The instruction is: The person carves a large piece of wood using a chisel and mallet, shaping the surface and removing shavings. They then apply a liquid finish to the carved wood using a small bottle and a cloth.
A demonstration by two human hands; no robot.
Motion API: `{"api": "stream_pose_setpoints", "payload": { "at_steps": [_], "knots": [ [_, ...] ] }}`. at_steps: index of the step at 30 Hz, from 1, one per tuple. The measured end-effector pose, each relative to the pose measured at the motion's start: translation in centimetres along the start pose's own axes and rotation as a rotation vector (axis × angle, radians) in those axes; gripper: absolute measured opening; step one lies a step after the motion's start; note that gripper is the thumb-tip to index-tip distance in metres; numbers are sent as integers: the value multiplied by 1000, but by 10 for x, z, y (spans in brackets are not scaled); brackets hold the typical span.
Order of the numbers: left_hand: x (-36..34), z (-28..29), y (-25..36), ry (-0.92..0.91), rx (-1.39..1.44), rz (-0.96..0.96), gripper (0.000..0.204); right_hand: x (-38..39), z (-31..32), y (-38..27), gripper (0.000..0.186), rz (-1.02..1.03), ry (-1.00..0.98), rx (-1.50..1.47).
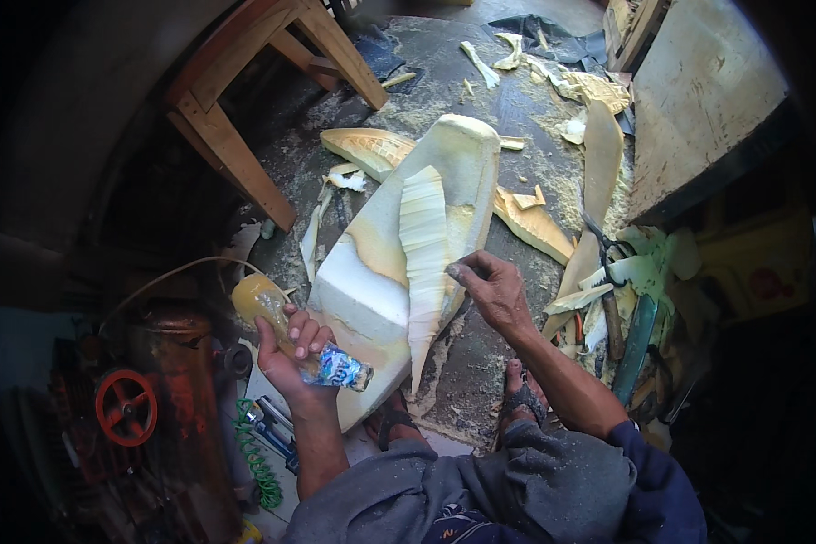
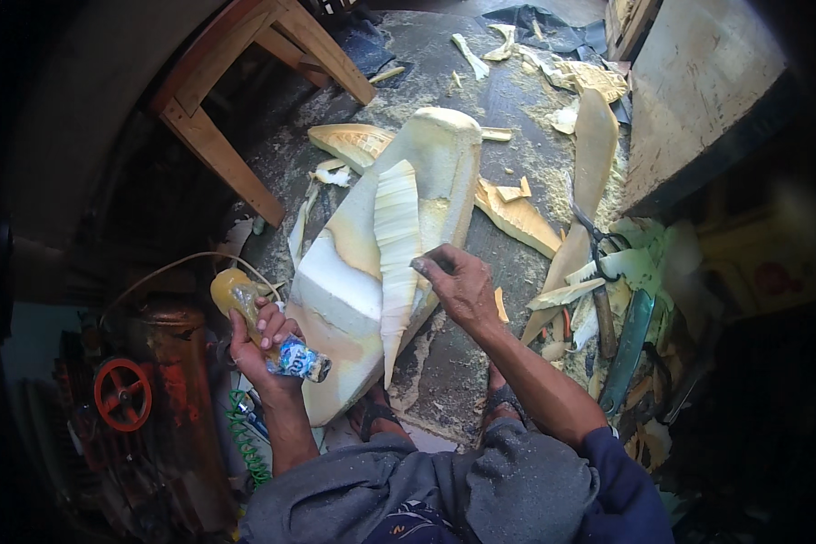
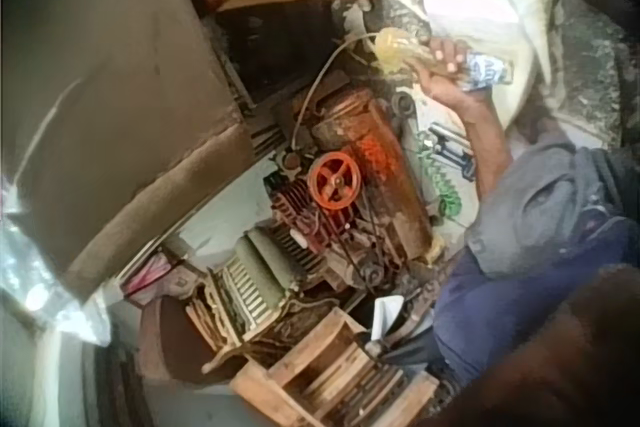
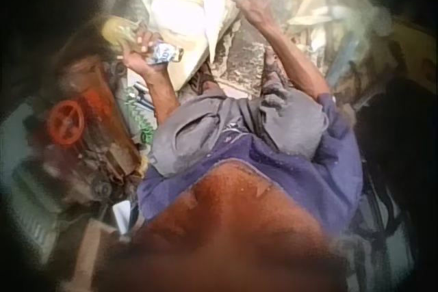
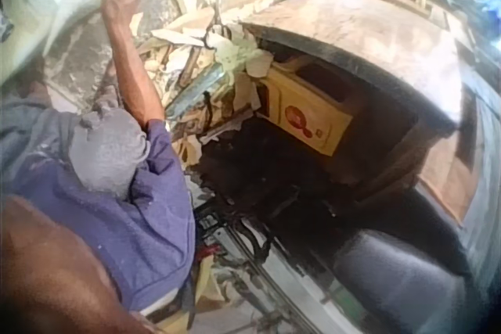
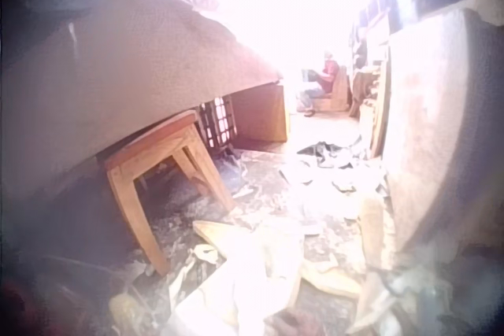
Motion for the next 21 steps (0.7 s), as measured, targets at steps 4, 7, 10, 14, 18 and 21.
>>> {"api": "stream_pose_setpoints", "payload": {
  "at_steps": [4, 7, 10, 14, 18, 21],
  "knots": [
    [2, 1, 7, -18, -29, -18, 51, 8, 6, 9, 45, -146, -55, 77],
    [5, -2, 11, -74, -76, -21, 48, 15, 8, 17, 48, -113, -91, 153],
    [7, -3, 11, -88, -109, -37, 46, 12, 15, 39, 47, -137, -52, 205],
    [11, -5, 11, -63, -120, -66, 47, 6, 36, 65, 45, -71, 65, 381],
    [12, -6, 9, -43, -128, -66, 47, 8, 46, 72, 42, -42, 104, 339],
    [11, -4, 5, -38, -135, -58, 47, 6, 47, 79, 39, -187, 30, 446]
  ]
}}
Point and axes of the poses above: each hand's wrist, its own x-axis away from the middle knuckle, its own z-axis out of the back of the hand, y = z × x, the point moved 6 cm from there along -x, towards the middle knuckle, and after that the axes turned 2 degrees about y, right-handed, at the moved point
